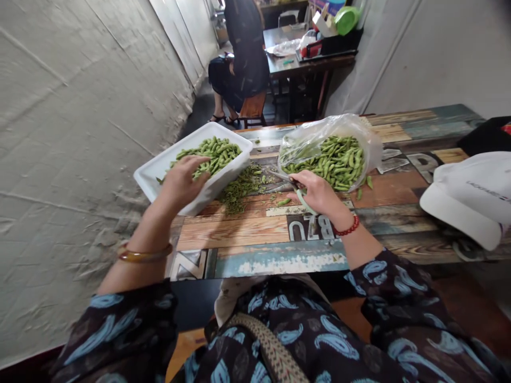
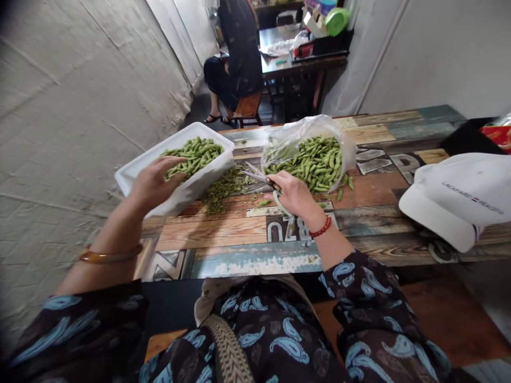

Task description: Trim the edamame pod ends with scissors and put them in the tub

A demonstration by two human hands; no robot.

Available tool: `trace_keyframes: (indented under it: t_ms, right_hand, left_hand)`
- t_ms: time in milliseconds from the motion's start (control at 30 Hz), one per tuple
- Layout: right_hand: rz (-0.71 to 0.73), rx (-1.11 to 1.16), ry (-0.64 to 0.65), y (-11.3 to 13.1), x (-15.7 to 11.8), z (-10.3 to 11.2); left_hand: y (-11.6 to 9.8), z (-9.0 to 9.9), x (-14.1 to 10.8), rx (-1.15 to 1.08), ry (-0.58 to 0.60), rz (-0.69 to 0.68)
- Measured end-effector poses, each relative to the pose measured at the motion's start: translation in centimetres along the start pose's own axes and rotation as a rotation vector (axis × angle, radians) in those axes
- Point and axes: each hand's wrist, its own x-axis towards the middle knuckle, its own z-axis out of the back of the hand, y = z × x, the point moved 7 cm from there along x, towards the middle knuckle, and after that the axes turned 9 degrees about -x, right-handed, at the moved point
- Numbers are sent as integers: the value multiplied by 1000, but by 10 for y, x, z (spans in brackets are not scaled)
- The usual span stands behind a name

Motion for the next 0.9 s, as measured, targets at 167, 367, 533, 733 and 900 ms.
trace_keyframes:
  t_ms: [167,367,533,733,900]
  right_hand:
    - [-109,58,-176,-24,4,15]
    - [-81,208,-203,-20,8,24]
    - [-102,268,-201,-16,9,24]
    - [-117,352,-237,-13,8,31]
    - [-117,432,-165,-6,7,25]
  left_hand:
    - [-96,-88,1,-159,242,-217]
    - [-128,-167,2,7,345,-194]
    - [-115,-174,8,-329,328,-52]
    - [-99,-159,7,-1266,242,409]
    - [-102,-159,1,-1615,207,532]
